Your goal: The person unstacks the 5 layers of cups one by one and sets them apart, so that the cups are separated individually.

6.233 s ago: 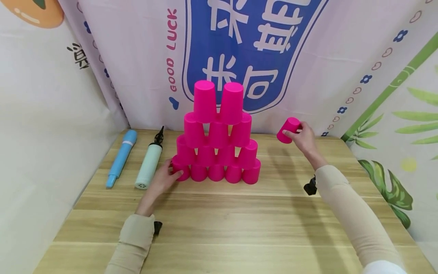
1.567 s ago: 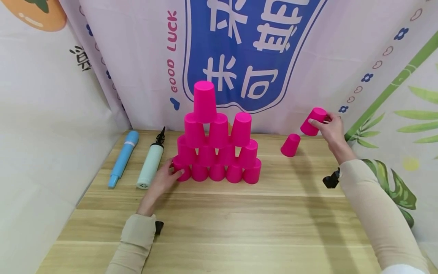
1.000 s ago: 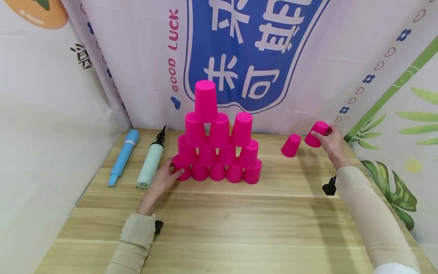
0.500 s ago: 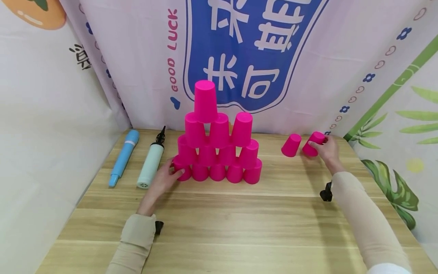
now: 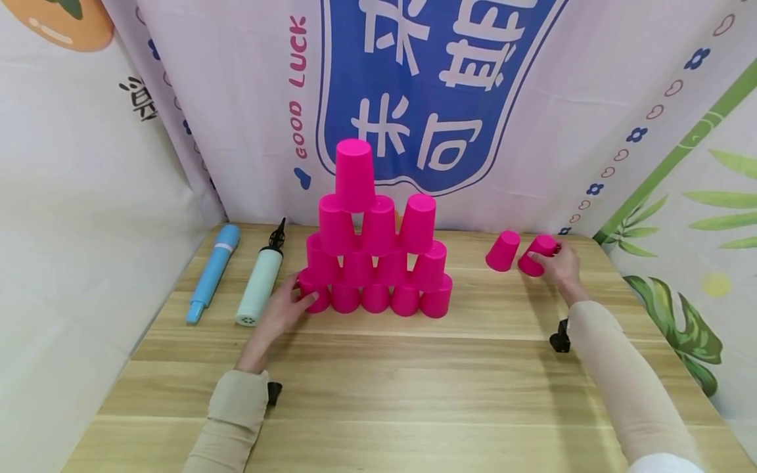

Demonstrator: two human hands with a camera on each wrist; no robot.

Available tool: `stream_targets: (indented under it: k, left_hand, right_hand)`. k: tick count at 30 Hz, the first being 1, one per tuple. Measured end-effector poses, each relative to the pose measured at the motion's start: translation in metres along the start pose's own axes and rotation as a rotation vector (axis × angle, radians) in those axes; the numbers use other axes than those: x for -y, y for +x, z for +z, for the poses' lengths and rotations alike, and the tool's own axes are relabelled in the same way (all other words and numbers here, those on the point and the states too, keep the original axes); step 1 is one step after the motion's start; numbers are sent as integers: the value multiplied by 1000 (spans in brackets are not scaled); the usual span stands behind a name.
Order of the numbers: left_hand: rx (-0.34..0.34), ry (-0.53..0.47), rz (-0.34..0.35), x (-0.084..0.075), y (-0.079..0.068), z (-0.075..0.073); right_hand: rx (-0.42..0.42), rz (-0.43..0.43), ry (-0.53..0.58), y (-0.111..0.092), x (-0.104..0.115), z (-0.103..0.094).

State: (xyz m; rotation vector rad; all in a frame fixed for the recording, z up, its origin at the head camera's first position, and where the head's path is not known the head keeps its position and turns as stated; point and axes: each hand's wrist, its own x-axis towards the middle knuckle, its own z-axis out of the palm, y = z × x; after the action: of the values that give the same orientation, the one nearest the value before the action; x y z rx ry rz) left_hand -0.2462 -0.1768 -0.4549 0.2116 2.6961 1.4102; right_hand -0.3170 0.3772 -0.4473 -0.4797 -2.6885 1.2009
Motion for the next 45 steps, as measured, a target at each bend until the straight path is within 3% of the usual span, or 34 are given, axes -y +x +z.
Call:
stream_targets:
  k: [7, 11, 14, 17, 20, 24, 29, 35, 45]
  left_hand:
    - [1, -6, -10, 2, 0, 2]
    - [5, -12, -8, 1, 0, 2]
    - [-1, -17, -1, 0, 0, 1]
    - [-6, -8, -2, -1, 1, -1]
    - [1, -9, -11, -1, 2, -2]
    - [11, -14, -11, -1, 4, -1]
    - [12, -24, -17, 0, 4, 1]
    - [14, -32, -19, -1, 3, 2]
    - [15, -19, -11, -1, 4, 1]
  right_hand:
    - [28, -25, 10, -4, 1, -1]
    - [8, -83, 16, -11, 20, -14]
    - [-78, -175, 30, -22, 54, -23]
    - [-161, -299, 65, -41, 102, -25]
    - [-172, -447, 179, -62, 157, -23]
    - [-73, -609, 358, -97, 228, -16]
    - [150, -667, 452, -128, 286, 7]
    - [341, -690, 400, -130, 315, 41]
    - [352, -697, 335, -140, 329, 68]
